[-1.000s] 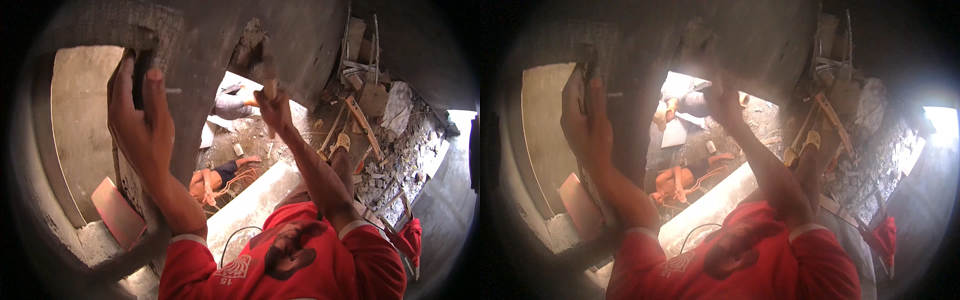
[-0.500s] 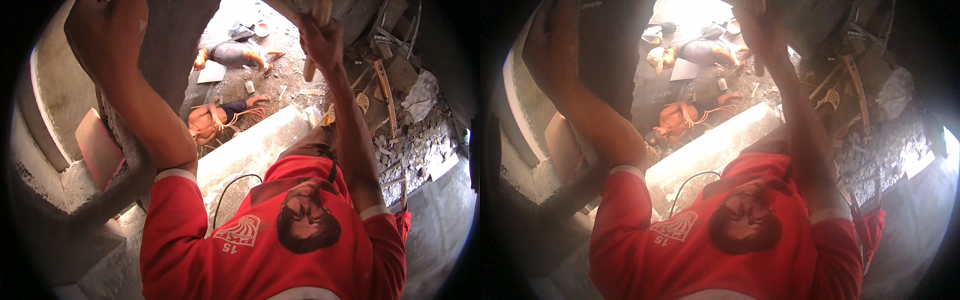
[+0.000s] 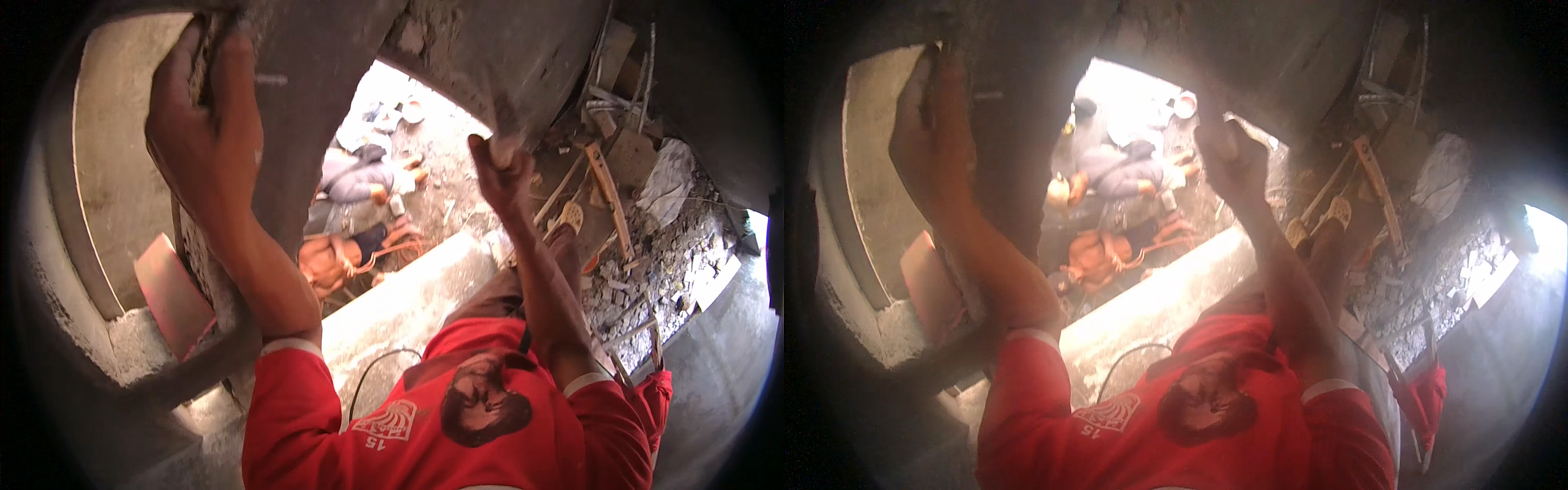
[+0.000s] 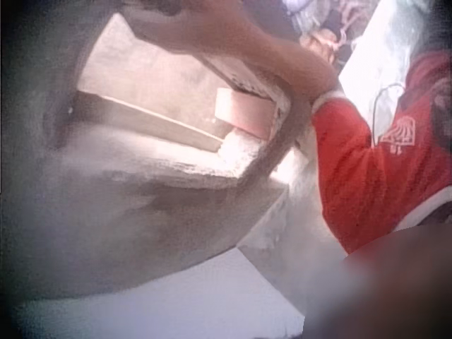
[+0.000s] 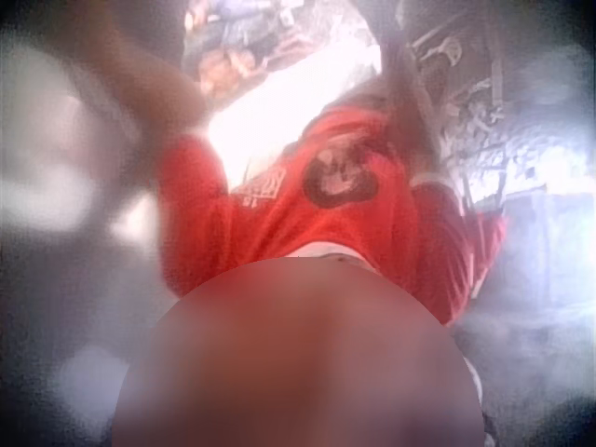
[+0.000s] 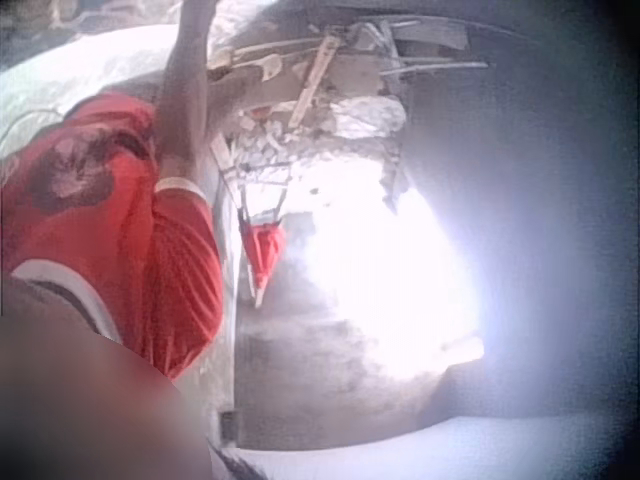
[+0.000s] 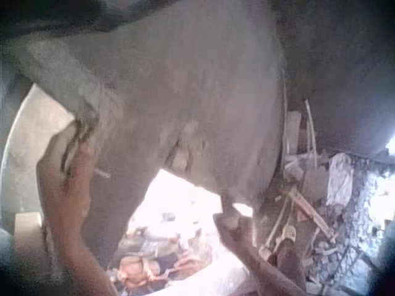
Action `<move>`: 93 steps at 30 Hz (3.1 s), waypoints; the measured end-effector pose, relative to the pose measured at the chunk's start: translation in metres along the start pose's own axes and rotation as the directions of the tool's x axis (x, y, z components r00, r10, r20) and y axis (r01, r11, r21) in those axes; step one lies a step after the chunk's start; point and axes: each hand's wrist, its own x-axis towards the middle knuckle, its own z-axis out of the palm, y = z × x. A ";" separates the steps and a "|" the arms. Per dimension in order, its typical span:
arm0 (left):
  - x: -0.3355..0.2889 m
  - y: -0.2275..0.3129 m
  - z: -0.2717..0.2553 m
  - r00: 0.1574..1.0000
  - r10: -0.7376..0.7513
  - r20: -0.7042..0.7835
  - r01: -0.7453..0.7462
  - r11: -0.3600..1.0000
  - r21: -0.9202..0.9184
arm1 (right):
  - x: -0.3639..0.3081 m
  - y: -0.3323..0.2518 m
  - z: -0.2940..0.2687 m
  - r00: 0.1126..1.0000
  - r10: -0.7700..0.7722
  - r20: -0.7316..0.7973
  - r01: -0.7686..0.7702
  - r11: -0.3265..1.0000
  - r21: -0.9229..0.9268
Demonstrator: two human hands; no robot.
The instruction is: The person removes a wooden plank from a wall opening, then applies and smooths plaster around the opening using a trowel. The person works on the edges and corners of the opening to create a smooth finish.
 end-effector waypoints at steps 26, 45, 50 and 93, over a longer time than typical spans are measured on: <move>-0.001 0.000 0.003 0.999 -0.041 0.025 0.041 0.999 0.009 | 0.035 -0.015 0.035 0.984 -0.066 0.163 0.083 0.992 -0.098; -0.002 -0.004 0.001 0.999 -0.019 0.043 0.017 0.999 0.045 | 0.047 -0.025 0.036 0.979 0.047 0.197 -0.013 0.985 -0.169; -0.001 -0.003 0.003 0.998 -0.023 0.053 0.024 0.999 -0.030 | 0.046 -0.026 0.040 0.870 -0.490 0.052 0.491 0.852 -0.180; -0.004 -0.001 0.004 1.000 0.001 -0.001 -0.001 0.978 -0.207 | 0.041 0.000 0.068 0.999 0.014 0.041 -0.020 0.989 0.144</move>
